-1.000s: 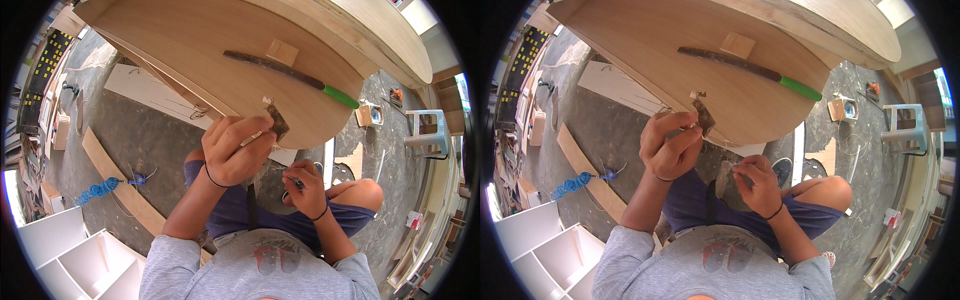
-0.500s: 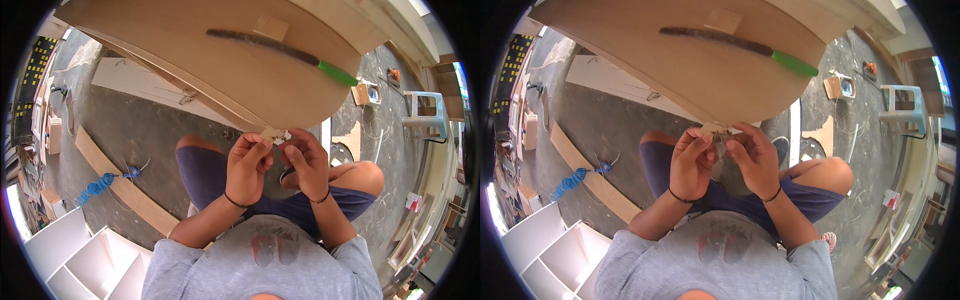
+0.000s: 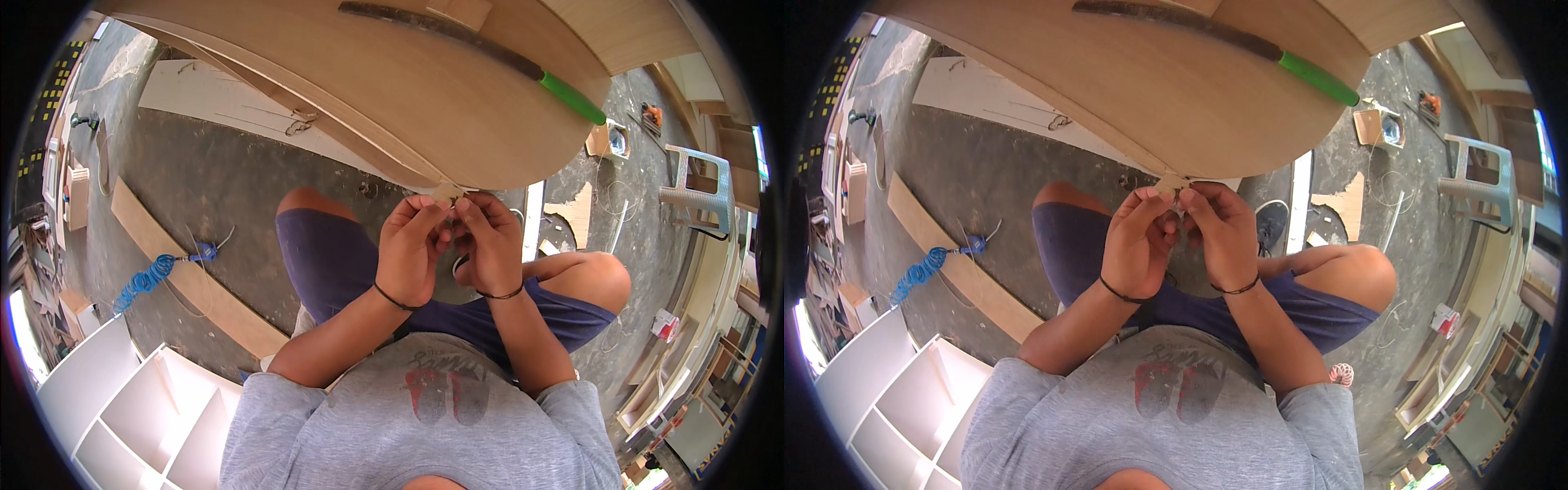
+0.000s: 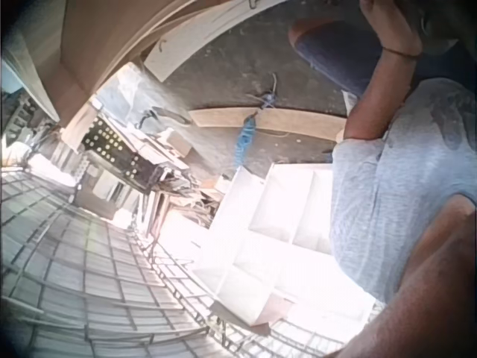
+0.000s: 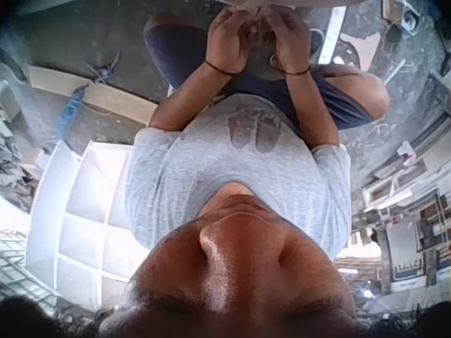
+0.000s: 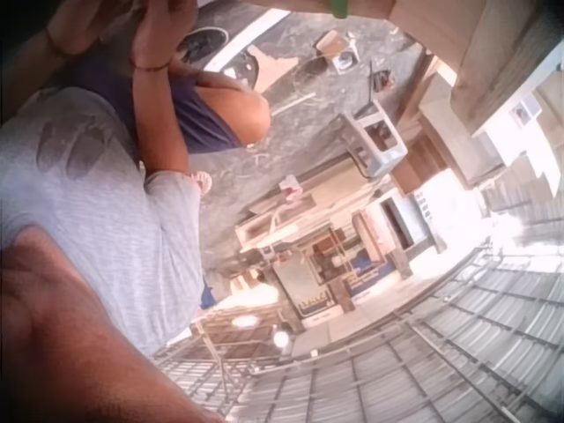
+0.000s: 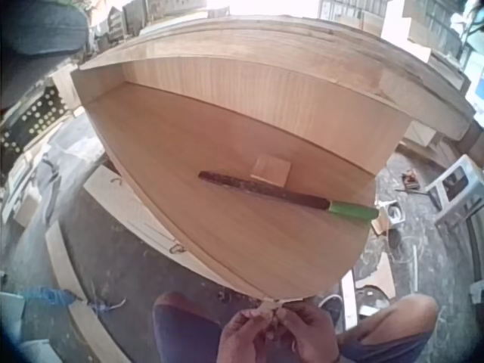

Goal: The person uses a file on the edge of a curved cabinet door, applies glue to a small wooden block, and attaches it to the cabinet frame.

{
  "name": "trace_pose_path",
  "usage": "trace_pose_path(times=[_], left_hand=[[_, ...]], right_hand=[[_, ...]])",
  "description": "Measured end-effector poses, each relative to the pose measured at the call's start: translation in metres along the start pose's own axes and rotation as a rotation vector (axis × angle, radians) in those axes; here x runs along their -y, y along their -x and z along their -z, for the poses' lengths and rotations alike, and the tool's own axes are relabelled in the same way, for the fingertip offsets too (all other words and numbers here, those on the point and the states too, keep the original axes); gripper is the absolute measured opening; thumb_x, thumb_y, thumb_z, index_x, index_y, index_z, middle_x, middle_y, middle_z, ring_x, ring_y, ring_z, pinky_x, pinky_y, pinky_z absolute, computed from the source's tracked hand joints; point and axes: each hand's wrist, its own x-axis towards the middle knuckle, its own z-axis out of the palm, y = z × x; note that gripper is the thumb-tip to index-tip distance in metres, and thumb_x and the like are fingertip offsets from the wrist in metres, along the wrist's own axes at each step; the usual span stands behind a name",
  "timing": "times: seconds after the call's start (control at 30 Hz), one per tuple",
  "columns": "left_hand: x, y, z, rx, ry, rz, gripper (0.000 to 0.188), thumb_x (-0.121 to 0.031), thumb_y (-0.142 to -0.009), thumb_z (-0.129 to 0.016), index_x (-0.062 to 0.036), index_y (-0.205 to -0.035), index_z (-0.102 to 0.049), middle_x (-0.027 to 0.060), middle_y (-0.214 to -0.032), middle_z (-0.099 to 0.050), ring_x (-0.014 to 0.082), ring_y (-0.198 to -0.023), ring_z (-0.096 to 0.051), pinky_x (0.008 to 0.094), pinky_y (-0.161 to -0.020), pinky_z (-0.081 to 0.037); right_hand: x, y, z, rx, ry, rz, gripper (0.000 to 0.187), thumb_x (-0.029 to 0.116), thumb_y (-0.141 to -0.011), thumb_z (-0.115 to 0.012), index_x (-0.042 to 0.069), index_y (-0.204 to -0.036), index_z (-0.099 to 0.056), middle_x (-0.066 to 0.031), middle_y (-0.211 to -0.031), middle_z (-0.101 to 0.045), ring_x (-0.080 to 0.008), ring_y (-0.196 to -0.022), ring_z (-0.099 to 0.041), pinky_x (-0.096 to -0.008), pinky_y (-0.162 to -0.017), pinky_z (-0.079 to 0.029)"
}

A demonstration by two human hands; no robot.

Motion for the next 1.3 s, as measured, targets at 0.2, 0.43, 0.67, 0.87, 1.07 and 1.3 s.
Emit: trace_pose_path(times=[0.2,0.43,0.67,0.87,1.07,1.3], left_hand=[[-0.002,-0.005,0.001,-0.026,-0.018,0.003,0.009,-0.010,-0.082,-0.059,-0.0102,-0.081,-0.051,-0.0010,-0.071,-0.054,0.0075,-0.059,-0.049,0.0210,-0.055,-0.038],[-0.003,-0.005,0.000,-0.002,-0.077,-0.027,0.010,-0.012,-0.082,-0.061,-0.0107,-0.080,-0.051,-0.0022,-0.067,-0.053,0.0062,-0.056,-0.048,0.0199,-0.053,-0.036],[-0.002,-0.007,0.001,-0.029,-0.091,-0.081,0.010,-0.012,-0.083,-0.063,-0.0107,-0.080,-0.053,-0.0027,-0.069,-0.054,0.0054,-0.053,-0.049,0.0188,-0.049,-0.035],[0.001,-0.009,0.002,-0.040,-0.097,-0.103,0.011,-0.012,-0.082,-0.063,-0.0093,-0.080,-0.053,-0.0019,-0.070,-0.055,0.0057,-0.053,-0.048,0.0193,-0.049,-0.035],[0.003,-0.010,0.005,-0.009,-0.145,-0.189,0.009,-0.009,-0.083,-0.062,-0.0062,-0.082,-0.053,-0.0018,-0.071,-0.055,0.0048,-0.054,-0.047,0.0184,-0.049,-0.036],[0.000,-0.004,0.011,-0.011,-0.343,-0.317,0.011,-0.011,-0.085,-0.062,-0.0025,-0.091,-0.058,-0.0014,-0.078,-0.059,0.0010,-0.059,-0.047,0.0160,-0.050,-0.036]], right_hand=[[0.000,-0.003,-0.005,-0.002,-0.015,0.010,0.014,0.014,-0.085,-0.062,0.001,-0.087,-0.059,0.0017,-0.067,-0.054,-0.0037,-0.054,-0.046,-0.0180,-0.045,-0.033],[0.001,-0.003,-0.008,-0.038,-0.094,-0.016,0.013,0.013,-0.084,-0.062,0.004,-0.076,-0.056,0.0031,-0.058,-0.049,-0.0034,-0.047,-0.040,-0.0183,-0.042,-0.028],[0.001,-0.002,-0.014,-0.082,-0.099,0.021,0.017,0.013,-0.084,-0.062,0.004,-0.072,-0.055,0.0029,-0.058,-0.049,-0.0031,-0.046,-0.040,-0.0187,-0.042,-0.028],[-0.003,-0.001,-0.014,-0.114,0.047,0.109,0.017,0.013,-0.084,-0.062,0.003,-0.072,-0.056,0.0031,-0.059,-0.050,-0.0020,-0.048,-0.040,-0.0184,-0.042,-0.029],[-0.001,0.000,-0.012,-0.077,0.030,0.096,0.015,0.010,-0.083,-0.063,0.002,-0.072,-0.057,0.0041,-0.060,-0.050,-0.0012,-0.050,-0.040,-0.0175,-0.044,-0.030],[0.001,0.006,0.001,0.081,0.238,0.084,0.010,0.008,-0.084,-0.062,-0.002,-0.084,-0.059,0.0029,-0.067,-0.054,-0.0011,-0.059,-0.045,-0.0164,-0.051,-0.034]])
